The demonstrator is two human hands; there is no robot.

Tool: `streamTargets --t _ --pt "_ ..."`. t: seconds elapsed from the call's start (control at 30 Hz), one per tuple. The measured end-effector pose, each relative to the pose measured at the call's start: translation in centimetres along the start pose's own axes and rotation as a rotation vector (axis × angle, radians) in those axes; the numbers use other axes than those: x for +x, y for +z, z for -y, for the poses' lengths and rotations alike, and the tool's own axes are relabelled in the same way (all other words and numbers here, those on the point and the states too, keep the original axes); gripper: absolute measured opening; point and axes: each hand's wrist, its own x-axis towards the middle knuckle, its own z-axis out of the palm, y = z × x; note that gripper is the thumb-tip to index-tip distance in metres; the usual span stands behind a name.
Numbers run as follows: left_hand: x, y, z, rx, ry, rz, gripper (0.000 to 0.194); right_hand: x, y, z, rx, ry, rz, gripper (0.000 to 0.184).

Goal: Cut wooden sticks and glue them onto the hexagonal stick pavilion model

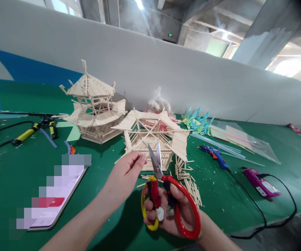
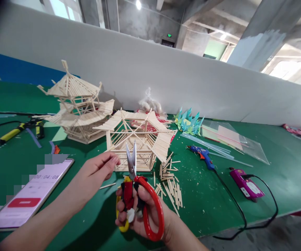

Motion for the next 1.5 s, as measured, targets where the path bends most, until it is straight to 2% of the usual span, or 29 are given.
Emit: streamTargets --t 0.1,0.17,0.2,0.23,0.27,0.37,0.5,0.7,0.8,0.87,0.97,1.07,1.2,1.27,1.5 --pt "-1.3 0.5 0.0 -0.073 0.021 -0.023 0.024 0.1 0.0 -0.1 0.026 -0.008 -0.014 0.056" --pt "-2.6 1.3 0.2 -0.146 0.016 0.003 0.021 0.2 0.2 -0.2 0.027 -0.041 -0.016 0.05" --pt "-3.3 1.8 0.4 -0.182 0.009 0.094 0.019 0.3 0.4 -0.2 0.016 -0.066 -0.02 0.045" --pt "-3.9 2.4 0.6 -0.175 0.014 0.143 0.017 0.3 0.5 -0.2 -0.001 -0.089 -0.025 0.041" --pt "-4.5 2.9 0.9 -0.106 0.074 0.165 0.014 0.3 0.7 -0.2 -0.019 -0.104 -0.03 0.039" --pt "-5.6 4.4 1.7 0.156 0.3 0.044 0.007 0.3 1.2 -0.1 -0.06 -0.106 -0.045 0.036" --pt "-5.8 5.3 2.8 0.285 0.497 -0.044 0.018 0.4 1.3 -0.3 -0.067 -0.139 -0.101 0.03" --pt "-5.9 5.1 3.3 0.333 0.597 -0.006 0.018 0.5 1.0 -0.6 -0.058 -0.148 -0.124 0.032" --pt "-5.8 5.5 3.7 0.382 0.635 -0.024 0.015 0.4 1.0 -0.5 -0.056 -0.133 -0.138 0.033" --pt "-5.7 6.1 4.3 0.393 0.678 -0.085 0.015 0.3 1.0 -0.5 -0.06 -0.122 -0.144 0.032" --pt "-5.4 7.3 5.4 0.38 0.753 -0.238 0.017 0.3 1.1 -0.5 -0.081 -0.121 -0.171 0.029" --pt "-5.3 7.6 6.1 0.406 0.744 -0.254 0.02 0.3 1.1 -0.5 -0.11 -0.123 -0.192 0.03" --pt "-5.7 6.8 6.0 0.442 0.674 -0.115 0.027 0.5 1.0 -0.4 -0.146 -0.137 -0.201 0.032" --pt "-5.8 6.5 5.7 0.465 0.661 -0.082 0.03 0.5 0.9 -0.4 -0.152 -0.142 -0.206 0.033" --pt "-5.8 6.3 5.0 0.585 0.704 -0.072 0.031 0.6 1.0 -0.5 -0.149 -0.148 -0.153 0.033"
